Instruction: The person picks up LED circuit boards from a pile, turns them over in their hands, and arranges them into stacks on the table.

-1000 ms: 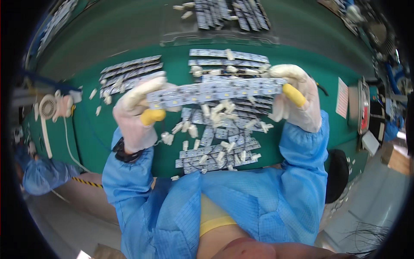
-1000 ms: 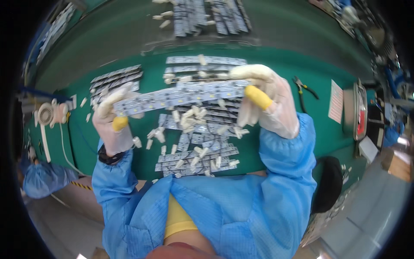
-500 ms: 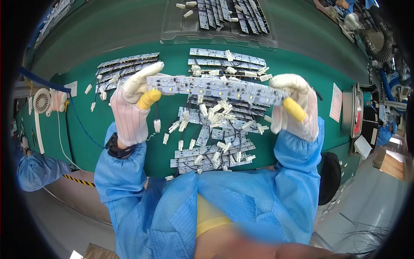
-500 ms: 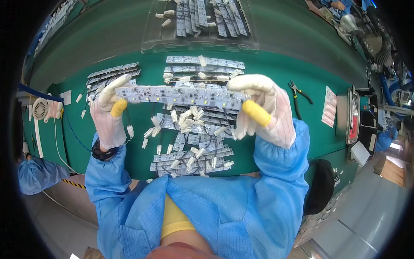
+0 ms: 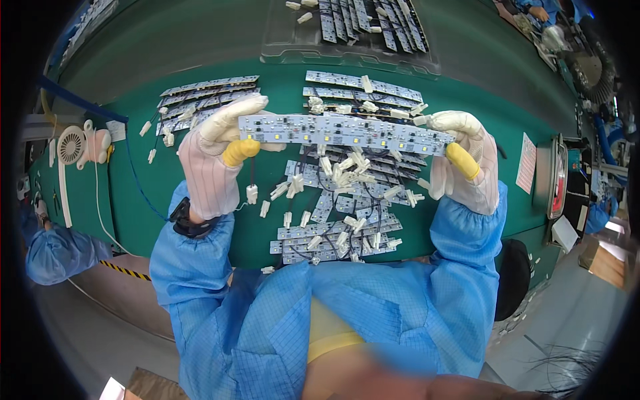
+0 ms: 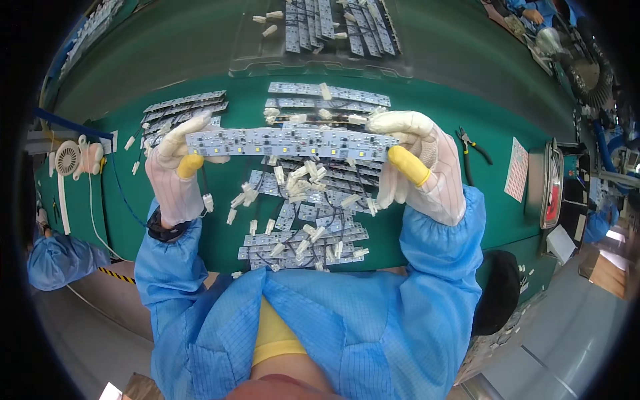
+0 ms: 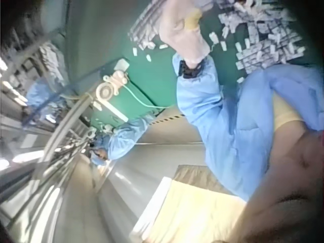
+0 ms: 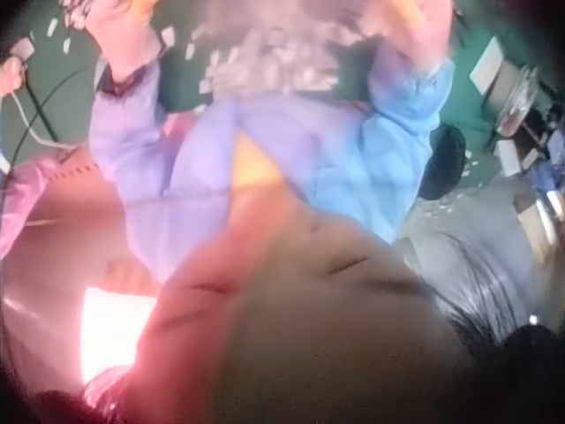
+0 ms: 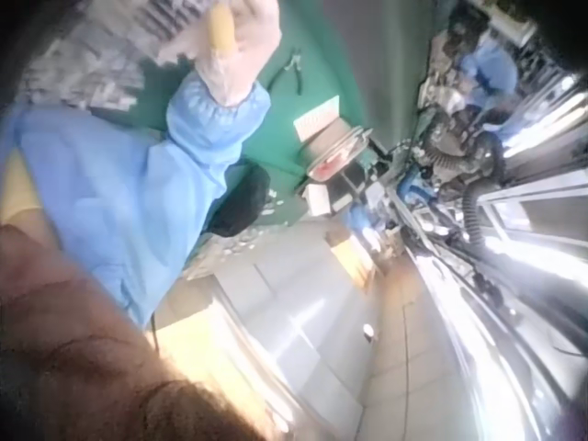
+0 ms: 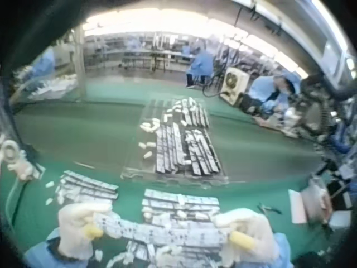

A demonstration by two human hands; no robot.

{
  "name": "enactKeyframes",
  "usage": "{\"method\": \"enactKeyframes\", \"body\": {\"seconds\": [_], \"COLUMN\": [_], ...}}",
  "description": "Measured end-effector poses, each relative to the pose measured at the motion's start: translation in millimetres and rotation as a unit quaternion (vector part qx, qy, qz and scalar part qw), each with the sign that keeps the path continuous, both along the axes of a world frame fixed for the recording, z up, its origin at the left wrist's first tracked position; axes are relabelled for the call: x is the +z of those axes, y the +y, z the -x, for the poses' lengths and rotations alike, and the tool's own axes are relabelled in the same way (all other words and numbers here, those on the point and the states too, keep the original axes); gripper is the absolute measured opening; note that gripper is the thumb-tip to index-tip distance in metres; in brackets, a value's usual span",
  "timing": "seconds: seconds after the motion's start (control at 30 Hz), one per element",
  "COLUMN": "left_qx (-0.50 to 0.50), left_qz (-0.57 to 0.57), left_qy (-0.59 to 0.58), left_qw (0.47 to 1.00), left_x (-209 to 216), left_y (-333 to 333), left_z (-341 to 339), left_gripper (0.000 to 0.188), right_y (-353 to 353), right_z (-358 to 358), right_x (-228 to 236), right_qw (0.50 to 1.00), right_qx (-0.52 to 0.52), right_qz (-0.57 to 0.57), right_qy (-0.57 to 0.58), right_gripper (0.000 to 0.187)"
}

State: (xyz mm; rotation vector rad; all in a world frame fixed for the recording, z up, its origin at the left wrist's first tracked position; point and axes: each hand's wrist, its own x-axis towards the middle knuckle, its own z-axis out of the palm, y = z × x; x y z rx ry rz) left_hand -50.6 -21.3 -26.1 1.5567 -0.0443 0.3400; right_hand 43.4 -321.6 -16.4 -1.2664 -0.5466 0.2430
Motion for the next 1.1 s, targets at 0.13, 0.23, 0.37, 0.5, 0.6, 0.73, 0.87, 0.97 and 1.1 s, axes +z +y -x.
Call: {"method": "enactKeyframes", "body": {"seconds": [0.13,0.23,0.37,0.5,0.6,0.73,0.87,0.97,1.1], "left_qx": [0.026,0.049,0.051,0.037,0.06,-0.004,-0.015,-0.01,-0.091], "left_qz": [-0.042,-0.067,-0.153,-0.127,-0.076,0.019,0.058,0.069,-0.015], "left_qy": [0.001,0.039,0.094,0.095,0.06,0.005,-0.003,-0.003,-0.034], "left_qw": [0.999,0.996,0.982,0.987,0.993,1.0,0.998,0.998,0.995], "left_x": [-2.8,-1.8,-1.5,-6.3,-7.6,-8.3,-3.2,-5.0,-19.2], "left_y": [3.0,1.3,3.5,1.0,-1.9,-1.0,-1.9,-3.6,17.3], "left_z": [-1.8,-6.1,-10.8,-10.6,-6.5,-2.6,-0.6,-2.5,-4.8], "left_gripper": [0.055,0.058,0.061,0.061,0.062,0.064,0.067,0.067,0.063], "right_y": [-9.5,-9.8,-11.0,-10.5,-12.0,-14.7,-8.2,-1.4,4.7], "right_z": [4.4,10.7,14.6,16.0,13.9,-0.7,-2.6,-0.1,-2.3], "right_x": [22.2,30.3,37.3,36.8,33.1,18.3,12.4,20.2,25.3], "right_qw": [0.991,0.989,0.987,0.99,0.993,0.995,0.988,0.987,0.981], "right_qx": [0.061,0.04,0.094,0.094,0.062,0.054,-0.012,-0.01,0.005], "right_qz": [0.044,0.081,0.061,0.086,0.059,0.035,0.084,0.096,0.117], "right_qy": [0.112,0.119,0.116,0.053,0.086,0.081,0.126,0.128,0.153], "right_gripper": [0.05,0.046,0.041,0.043,0.043,0.038,0.068,0.075,0.083]}}
